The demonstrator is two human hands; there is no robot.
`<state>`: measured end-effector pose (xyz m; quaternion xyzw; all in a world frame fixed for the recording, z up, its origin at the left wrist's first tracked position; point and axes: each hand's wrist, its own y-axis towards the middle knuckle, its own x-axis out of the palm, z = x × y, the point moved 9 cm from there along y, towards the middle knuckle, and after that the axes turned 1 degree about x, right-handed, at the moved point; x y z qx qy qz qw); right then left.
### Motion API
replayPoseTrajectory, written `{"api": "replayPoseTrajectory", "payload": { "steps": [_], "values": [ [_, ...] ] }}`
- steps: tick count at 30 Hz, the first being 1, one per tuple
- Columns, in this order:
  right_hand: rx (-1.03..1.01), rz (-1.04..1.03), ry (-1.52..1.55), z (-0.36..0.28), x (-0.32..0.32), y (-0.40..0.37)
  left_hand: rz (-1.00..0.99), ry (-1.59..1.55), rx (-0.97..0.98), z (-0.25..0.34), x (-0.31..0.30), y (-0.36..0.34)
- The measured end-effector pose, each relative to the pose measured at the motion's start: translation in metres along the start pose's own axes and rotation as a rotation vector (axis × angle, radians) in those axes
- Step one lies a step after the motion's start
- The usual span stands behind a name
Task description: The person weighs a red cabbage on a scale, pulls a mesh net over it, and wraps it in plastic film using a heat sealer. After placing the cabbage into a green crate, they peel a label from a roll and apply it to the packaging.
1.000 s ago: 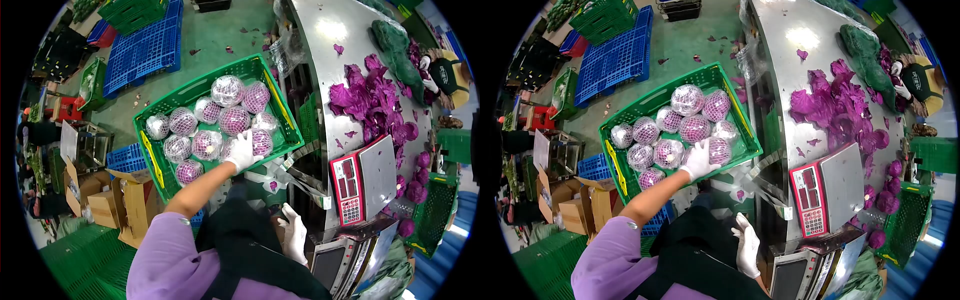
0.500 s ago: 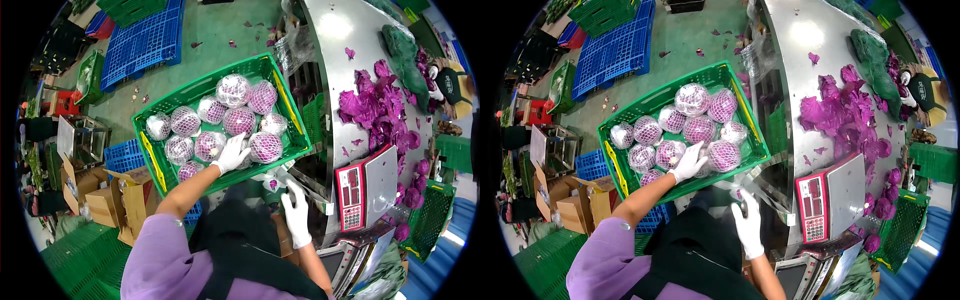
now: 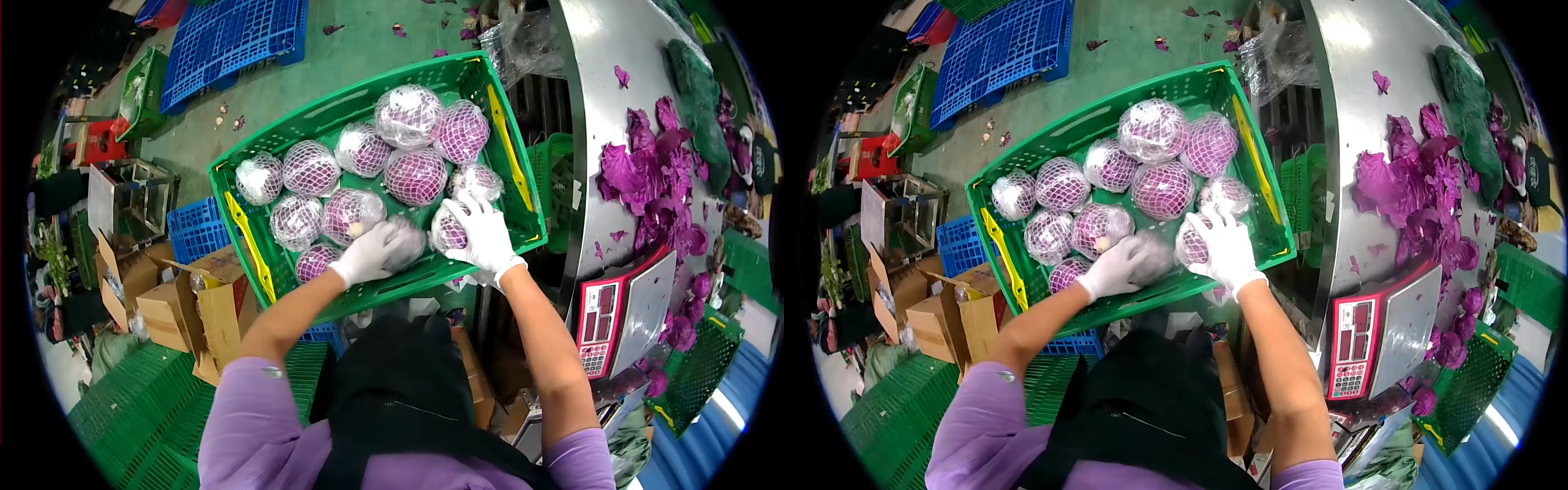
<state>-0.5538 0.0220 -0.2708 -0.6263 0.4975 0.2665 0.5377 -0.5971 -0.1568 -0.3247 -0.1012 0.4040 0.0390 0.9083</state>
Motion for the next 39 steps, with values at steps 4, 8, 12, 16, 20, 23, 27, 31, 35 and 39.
{"api": "replayPoseTrajectory", "payload": {
  "steps": [4,8,12,16,20,23,27,31,35,39],
  "values": [
    [0.176,-0.052,-0.163,-0.026,0.011,0.006,-0.096,-0.06,-0.033,-0.026,0.008,-0.042],
    [0.293,0.065,-0.068,-0.057,0.039,0.037,0.018,-0.015,0.031,-0.007,-0.029,-0.038],
    [0.2,0.252,0.198,-0.082,0.064,0.049,0.156,-0.078,-0.043,-0.02,-0.054,-0.027],
    [0.167,0.329,0.377,-0.073,0.055,0.049,0.645,0.038,-0.096,-0.032,-0.143,0.021],
    [0.212,0.33,0.23,-0.043,0.036,0.015,0.771,0.11,-0.012,-0.027,-0.198,0.115],
    [0.205,0.292,0.194,-0.034,0.051,0.01,0.636,0.304,-0.046,-0.053,-0.174,0.168],
    [0.255,0.191,0.149,-0.035,0.059,0.011,0.62,0.285,-0.041,-0.062,-0.172,0.175],
    [0.136,0.5,0.326,-0.007,0.02,0.019,0.668,0.287,-0.042,-0.06,-0.17,0.172],
    [0.052,0.738,0.155,0.042,-0.061,0.105,0.672,0.291,-0.027,-0.051,-0.165,0.165],
    [-0.012,0.409,0.136,0.085,-0.014,0.212,0.653,0.298,0.005,-0.045,-0.16,0.161]
  ]
}}
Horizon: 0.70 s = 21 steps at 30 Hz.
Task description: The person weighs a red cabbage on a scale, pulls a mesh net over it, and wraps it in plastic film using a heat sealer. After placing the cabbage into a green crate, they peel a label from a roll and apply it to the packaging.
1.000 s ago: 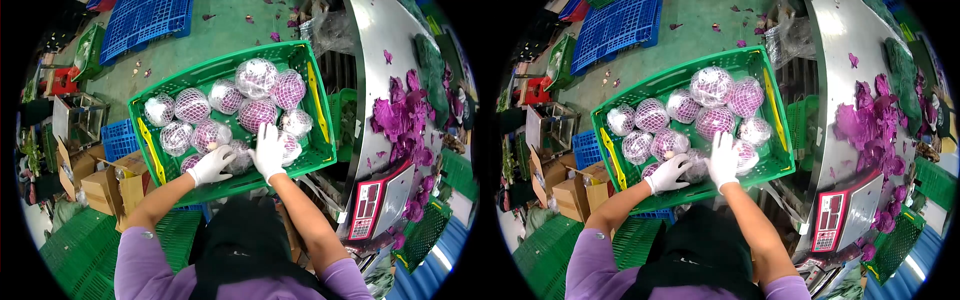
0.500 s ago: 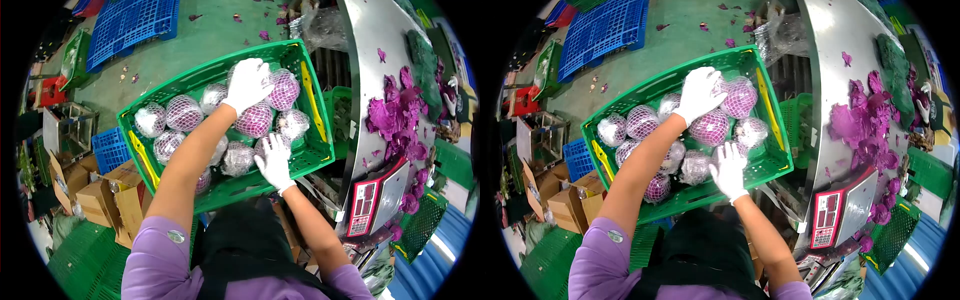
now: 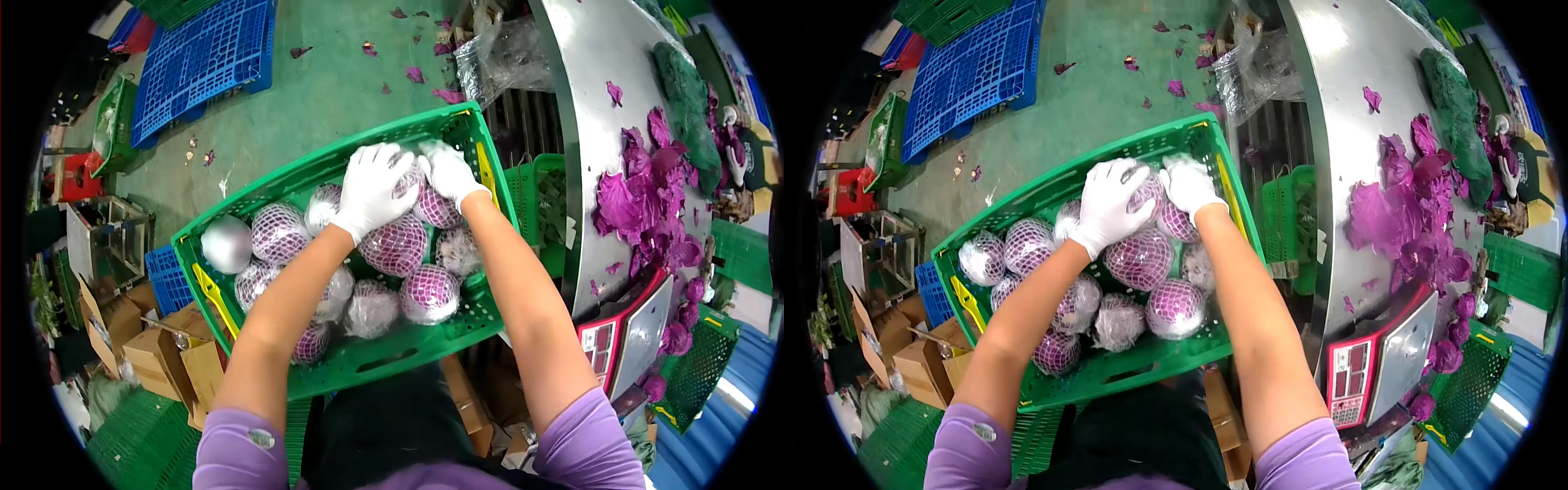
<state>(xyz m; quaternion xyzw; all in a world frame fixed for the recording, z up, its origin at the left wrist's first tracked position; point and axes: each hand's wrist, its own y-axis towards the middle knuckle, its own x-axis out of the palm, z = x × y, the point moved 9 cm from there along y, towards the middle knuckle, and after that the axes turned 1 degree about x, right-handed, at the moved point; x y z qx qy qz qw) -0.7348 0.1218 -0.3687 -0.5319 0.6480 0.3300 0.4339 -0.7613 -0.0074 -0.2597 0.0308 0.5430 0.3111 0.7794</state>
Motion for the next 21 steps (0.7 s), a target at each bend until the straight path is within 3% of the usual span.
{"api": "replayPoseTrajectory", "payload": {
  "steps": [1,3,4,6,8,10,12,14,16,18,20,21],
  "values": [
    [0.001,0.007,0.005,-0.002,-0.003,0.002,0.028,0.026,0.029,0.0,0.001,-0.004],
    [0.117,-0.323,-0.343,-0.005,0.008,-0.017,-0.019,0.025,0.007,-0.008,0.006,-0.002],
    [0.067,-0.196,-0.496,-0.018,-0.01,-0.028,-0.058,0.022,-0.006,-0.007,0.009,-0.003],
    [0.119,-0.142,-0.555,-0.026,-0.036,-0.054,-0.115,0.119,-0.035,0.004,0.026,0.005],
    [0.142,-0.033,-0.452,-0.029,-0.05,-0.08,-0.274,0.189,-0.113,0.014,0.048,0.014],
    [0.175,-0.039,-0.373,-0.02,-0.042,-0.088,-0.257,0.209,-0.083,0.022,0.052,0.019],
    [0.108,0.094,-0.36,-0.019,-0.043,-0.096,-0.239,0.221,-0.05,0.023,0.056,0.016],
    [0.147,0.007,-0.327,-0.028,-0.055,-0.108,-0.271,0.163,-0.054,0.024,0.054,0.017],
    [0.099,0.138,-0.099,-0.054,-0.088,-0.141,-0.111,-0.051,-0.067,0.024,0.042,0.015],
    [0.143,0.265,0.127,-0.065,-0.105,-0.198,0.082,0.032,-0.03,0.062,0.003,0.005],
    [0.215,0.259,0.211,-0.081,-0.122,-0.258,0.037,-0.281,-0.084,0.11,-0.011,-0.025],
    [0.264,0.258,0.225,-0.089,-0.133,-0.287,0.088,-0.504,0.003,0.149,-0.026,-0.042]
  ]
}}
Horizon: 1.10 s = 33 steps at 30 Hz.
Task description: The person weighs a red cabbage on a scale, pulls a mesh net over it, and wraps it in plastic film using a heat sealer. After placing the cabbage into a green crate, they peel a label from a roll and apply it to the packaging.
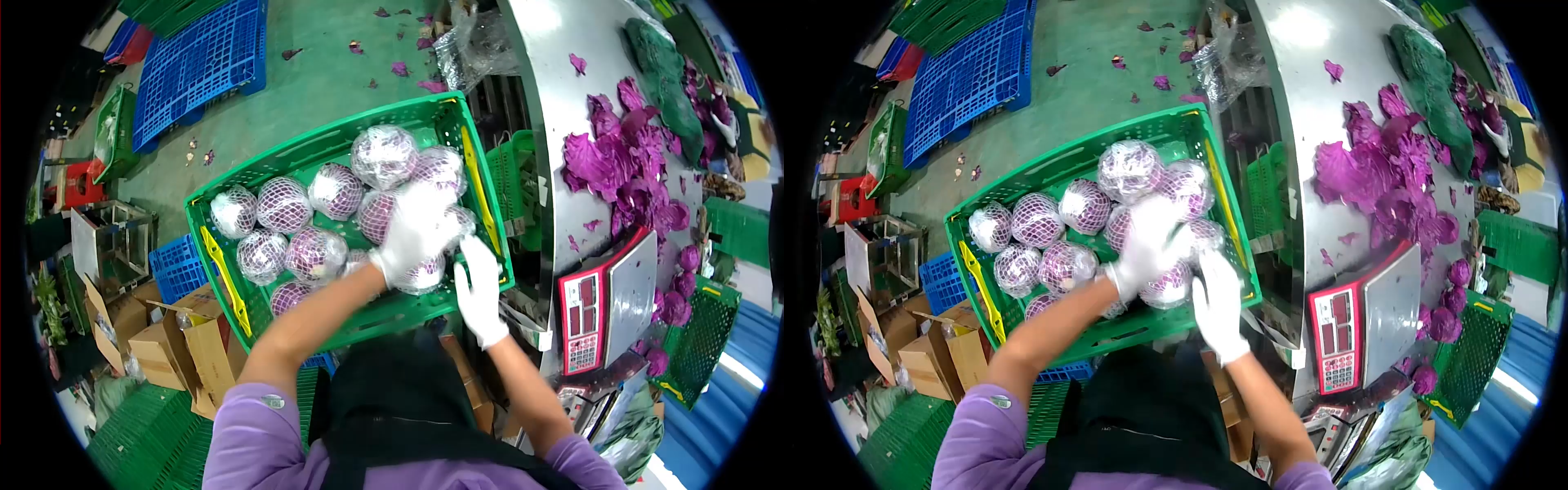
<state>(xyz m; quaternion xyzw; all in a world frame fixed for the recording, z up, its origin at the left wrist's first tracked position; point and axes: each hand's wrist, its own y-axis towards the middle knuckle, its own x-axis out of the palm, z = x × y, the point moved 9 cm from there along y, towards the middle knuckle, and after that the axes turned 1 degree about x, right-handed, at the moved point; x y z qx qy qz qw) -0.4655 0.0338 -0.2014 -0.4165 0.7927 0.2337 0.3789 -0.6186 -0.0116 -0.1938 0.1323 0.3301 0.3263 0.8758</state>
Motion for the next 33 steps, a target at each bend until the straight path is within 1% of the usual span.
{"api": "replayPoseTrajectory", "payload": {
  "steps": [1,2,3,4,5,6,7,8,9,10,11,13,14,15,17,19,21,22,23,25,27,28,29,31,33],
  "values": [
    [0.053,0.003,0.008,-0.002,-0.016,-0.029,-0.027,-0.136,0.008,0.037,0.011,-0.018],
    [0.109,0.013,-0.011,0.001,-0.031,-0.057,-0.073,-0.206,0.013,0.069,0.03,-0.05],
    [0.164,0.02,-0.031,0.007,-0.046,-0.085,-0.247,-0.324,-0.151,0.086,0.058,-0.081],
    [0.216,0.075,-0.046,0.012,-0.064,-0.111,-0.213,-0.419,-0.2,0.102,0.082,-0.111],
    [0.267,0.13,-0.061,0.017,-0.08,-0.134,-0.333,-0.479,-0.295,0.11,0.12,-0.142],
    [0.302,0.156,-0.089,0.015,-0.098,-0.149,-0.407,-0.618,-0.54,0.111,0.147,-0.16],
    [0.316,0.137,-0.16,0.015,-0.112,-0.16,-0.472,-0.75,-0.783,0.115,0.175,-0.18],
    [0.338,0.16,-0.144,0.019,-0.125,-0.171,-0.358,-0.695,-0.676,0.117,0.203,-0.191],
    [0.358,0.186,-0.121,0.024,-0.137,-0.182,-0.276,-0.479,-0.59,0.12,0.211,-0.183],
    [0.386,0.171,-0.112,0.028,-0.148,-0.192,-0.199,-0.46,-0.556,0.125,0.222,-0.174],
    [0.372,0.191,-0.1,0.029,-0.159,-0.2,-0.125,-0.438,-0.521,0.128,0.22,-0.16],
    [0.435,0.265,-0.037,0.034,-0.181,-0.223,-0.65,-0.633,-0.626,0.139,0.261,-0.156],
    [0.461,0.278,-0.023,0.041,-0.189,-0.237,-0.725,-0.585,-0.602,0.144,0.279,-0.167],
    [0.458,0.296,-0.015,0.04,-0.198,-0.246,-0.723,-0.542,-0.503,0.145,0.298,-0.176],
    [0.481,0.338,0.074,0.045,-0.208,-0.27,-0.774,-0.515,-0.58,0.145,0.311,-0.182],
    [0.476,0.339,0.084,0.05,-0.215,-0.295,-0.694,-0.482,-0.614,0.154,0.3,-0.174],
    [0.475,0.336,0.09,0.053,-0.22,-0.315,-0.747,-0.606,-0.659,0.162,0.307,-0.176],
    [0.472,0.337,0.105,0.054,-0.223,-0.323,-0.736,-0.774,-0.693,0.168,0.31,-0.177],
    [0.469,0.341,0.118,0.055,-0.226,-0.33,-0.748,-0.73,-0.653,0.17,0.311,-0.174],
    [0.434,0.349,0.149,0.055,-0.232,-0.339,-0.67,-0.307,-0.301,0.196,0.293,-0.151],
    [0.351,0.359,0.112,0.05,-0.241,-0.343,-0.889,-0.708,-0.77,0.247,0.275,-0.163],
    [0.335,0.392,0.125,0.05,-0.246,-0.345,-0.72,-0.799,-0.524,0.266,0.267,-0.154],
    [0.335,0.396,0.125,0.049,-0.251,-0.345,-0.725,-0.729,-0.465,0.301,0.215,-0.135],
    [0.304,0.428,0.161,0.052,-0.255,-0.343,-0.544,-0.836,-0.43,0.309,0.168,-0.143],
    [0.257,0.415,0.169,0.05,-0.255,-0.331,-0.408,-0.821,-0.511,0.306,0.099,-0.153]
  ]
}}
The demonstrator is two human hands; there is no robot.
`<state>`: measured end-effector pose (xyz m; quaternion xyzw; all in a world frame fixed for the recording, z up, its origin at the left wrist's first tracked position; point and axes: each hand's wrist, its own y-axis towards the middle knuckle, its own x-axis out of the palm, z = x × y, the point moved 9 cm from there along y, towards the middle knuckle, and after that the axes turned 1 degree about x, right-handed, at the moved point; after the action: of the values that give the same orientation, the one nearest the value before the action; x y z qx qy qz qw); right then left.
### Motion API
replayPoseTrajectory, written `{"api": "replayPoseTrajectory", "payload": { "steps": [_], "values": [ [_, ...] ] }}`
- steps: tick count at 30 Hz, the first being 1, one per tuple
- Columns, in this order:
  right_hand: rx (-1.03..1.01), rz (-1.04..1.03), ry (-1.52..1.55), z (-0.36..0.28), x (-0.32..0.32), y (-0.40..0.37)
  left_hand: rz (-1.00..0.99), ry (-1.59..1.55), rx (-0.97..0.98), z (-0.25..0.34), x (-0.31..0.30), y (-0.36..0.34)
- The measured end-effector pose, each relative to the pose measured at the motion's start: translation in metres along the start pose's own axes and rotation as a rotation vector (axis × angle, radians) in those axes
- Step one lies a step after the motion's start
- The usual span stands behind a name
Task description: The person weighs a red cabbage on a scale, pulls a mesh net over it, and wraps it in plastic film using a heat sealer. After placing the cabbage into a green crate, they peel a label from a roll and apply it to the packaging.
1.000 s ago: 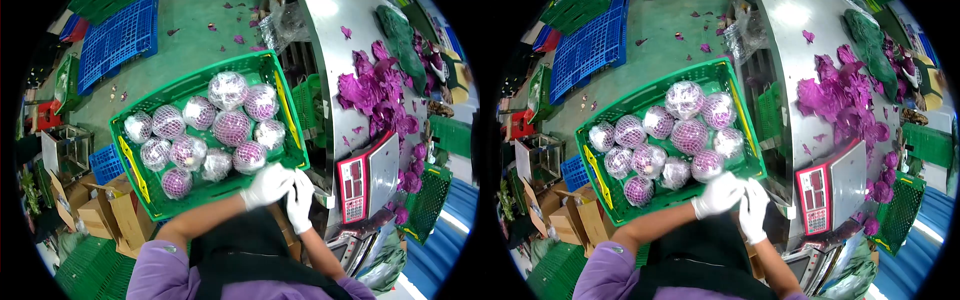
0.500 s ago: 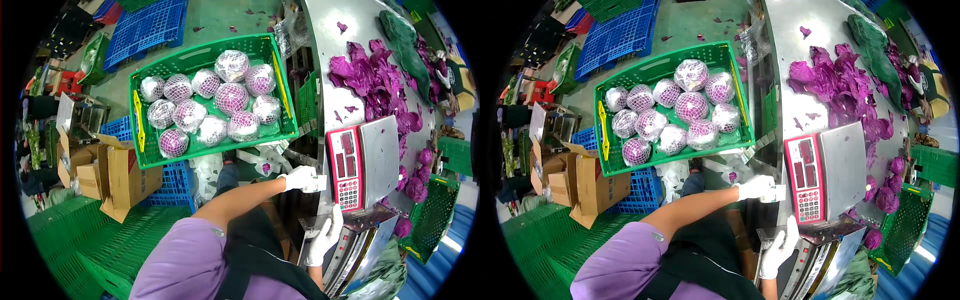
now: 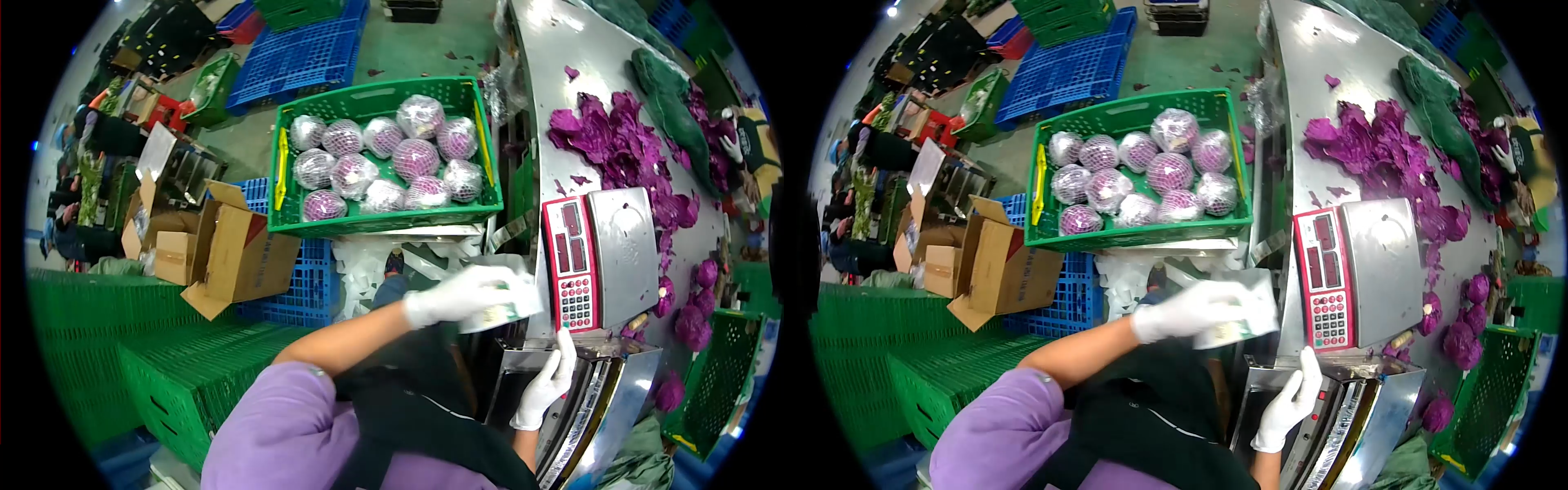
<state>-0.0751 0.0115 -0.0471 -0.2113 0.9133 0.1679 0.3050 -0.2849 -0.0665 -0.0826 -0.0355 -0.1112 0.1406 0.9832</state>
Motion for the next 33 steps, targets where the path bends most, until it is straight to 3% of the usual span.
{"api": "replayPoseTrajectory", "payload": {
  "steps": [2,4,5,7,9,12,14,16,18,19,20,22,23,24,26,27,28,29,30,31,32,33],
  "values": [
    [-0.062,-0.031,0.041,-0.008,0.011,0.01,0.148,-0.073,0.011,0.02,-0.052,-0.051],
    [-0.11,-0.08,0.091,-0.027,0.024,0.021,0.411,0.013,-0.03,0.047,-0.114,-0.121],
    [-0.125,-0.113,0.119,-0.038,0.034,0.025,0.577,-0.138,-0.034,0.059,-0.139,-0.161],
    [-0.153,-0.178,0.184,-0.06,0.057,0.031,0.883,-0.073,0.038,0.1,-0.184,-0.239],
    [-0.205,-0.25,0.246,-0.077,0.09,0.032,0.969,-0.039,0.113,0.115,-0.233,-0.324],
    [-0.269,-0.39,0.327,-0.116,0.148,0.026,0.978,-0.08,0.534,0.159,-0.272,-0.466],
    [-0.345,-0.513,0.322,-0.145,0.19,0.017,1.07,-0.391,0.981,0.188,-0.286,-0.549],
    [-0.399,-0.636,0.318,-0.179,0.231,0.003,1.173,-0.241,1.155,0.231,-0.277,-0.609],
    [-0.481,-0.772,0.342,-0.209,0.268,-0.016,1.654,0.259,1.019,0.241,-0.282,-0.718],
    [-0.484,-0.852,0.359,-0.221,0.285,-0.028,1.625,0.34,1.011,0.254,-0.281,-0.734],
    [-0.488,-0.93,0.375,-0.232,0.301,-0.039,1.593,0.419,1.006,0.271,-0.283,-0.741],
    [-0.644,-1.015,0.25,-0.236,0.334,-0.064,2.17,0.649,0.684,0.299,-0.27,-0.697],
    [-0.698,-1.069,0.124,-0.24,0.344,-0.075,2.038,0.366,0.909,0.296,-0.291,-0.695],
    [-0.74,-1.173,0.048,-0.248,0.353,-0.084,2.032,0.357,0.898,0.293,-0.305,-0.69],
    [-0.691,-1.22,0.044,-0.251,0.367,-0.094,1.856,0.373,0.631,0.276,-0.346,-0.657],
    [-0.68,-1.224,0.036,-0.256,0.374,-0.096,1.945,0.486,0.431,0.26,-0.364,-0.649],
    [-0.634,-1.241,0.102,-0.262,0.38,-0.097,1.657,0.562,0.349,0.24,-0.39,-0.629],
    [-0.588,-1.26,0.168,-0.268,0.384,-0.098,1.538,0.88,0.088,0.24,-0.389,-0.567],
    [-0.565,-1.268,0.216,-0.274,0.389,-0.097,1.471,0.79,0.147,0.226,-0.401,-0.531],
    [-0.4,-1.344,0.277,-0.283,0.392,-0.094,1.423,0.768,0.107,0.222,-0.39,-0.476],
    [-0.235,-1.408,0.337,-0.295,0.392,-0.09,1.375,0.535,0.011,0.19,-0.397,-0.454],
    [-0.208,-1.446,0.377,-0.304,0.395,-0.089,1.253,0.434,0.038,0.164,-0.396,-0.424]
  ]
}}
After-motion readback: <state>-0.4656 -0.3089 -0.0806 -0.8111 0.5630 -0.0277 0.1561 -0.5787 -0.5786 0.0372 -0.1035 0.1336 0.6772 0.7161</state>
